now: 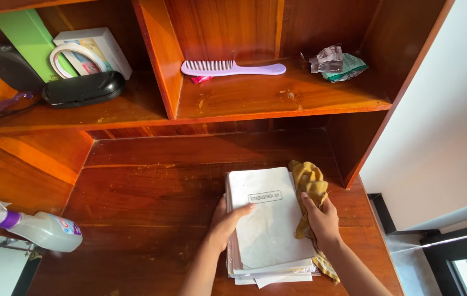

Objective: Spraying and wiping down a wooden shelving unit and organizing items like bottles and books.

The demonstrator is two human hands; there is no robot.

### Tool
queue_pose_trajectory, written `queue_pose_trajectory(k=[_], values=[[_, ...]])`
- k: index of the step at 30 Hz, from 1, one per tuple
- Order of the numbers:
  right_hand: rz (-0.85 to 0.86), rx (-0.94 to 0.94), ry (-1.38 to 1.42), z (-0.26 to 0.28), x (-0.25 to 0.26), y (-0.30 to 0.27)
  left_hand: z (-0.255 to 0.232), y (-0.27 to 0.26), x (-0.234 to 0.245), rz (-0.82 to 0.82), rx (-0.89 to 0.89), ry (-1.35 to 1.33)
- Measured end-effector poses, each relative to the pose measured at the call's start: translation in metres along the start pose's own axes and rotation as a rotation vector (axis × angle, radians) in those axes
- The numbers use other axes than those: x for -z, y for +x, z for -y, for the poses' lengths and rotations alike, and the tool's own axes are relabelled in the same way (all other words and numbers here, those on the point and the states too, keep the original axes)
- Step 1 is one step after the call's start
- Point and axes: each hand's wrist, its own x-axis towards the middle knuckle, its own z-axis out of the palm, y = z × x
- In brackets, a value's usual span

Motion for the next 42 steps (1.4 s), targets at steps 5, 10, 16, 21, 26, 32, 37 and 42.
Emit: queue_pose_trajectory(k=[5, 10, 16, 21, 26, 32, 37, 42], values=[[-0.053, 0.467, -0.190, 0.027, 0.016, 0.029, -0.002, -0.011, 0.027, -0.093, 0.008, -0.229], [-0.197, 0.967, -0.627, 0.025, 0.036, 0.096, -0.012, -0.008, 0.110, -0.014, -0.202, -0.600], [-0.180, 1.385, -0.769, -0.002, -0.020, 0.087, -0.059, -0.043, 0.173, -0.059, -0.185, -0.855], [0.454, 1.012, -1.007, -0.020, -0.117, -0.039, -0.056, -0.040, 0.191, -0.239, -0.241, -0.945], [0.726, 1.147, -0.844, -0.029, -0.140, -0.078, -0.049, -0.025, 0.209, -0.256, -0.269, -0.930], [0.170, 0.895, -0.797, -0.020, -0.033, 0.100, -0.043, -0.018, 0.224, -0.204, -0.240, -0.989], [-0.301, 0.763, -0.975, 0.019, 0.010, 0.103, -0.028, -0.023, 0.244, -0.248, -0.194, -1.005], [0.050, 0.657, -1.117, 0.017, -0.092, 0.045, -0.026, -0.022, 0.258, -0.316, -0.162, -1.037]])
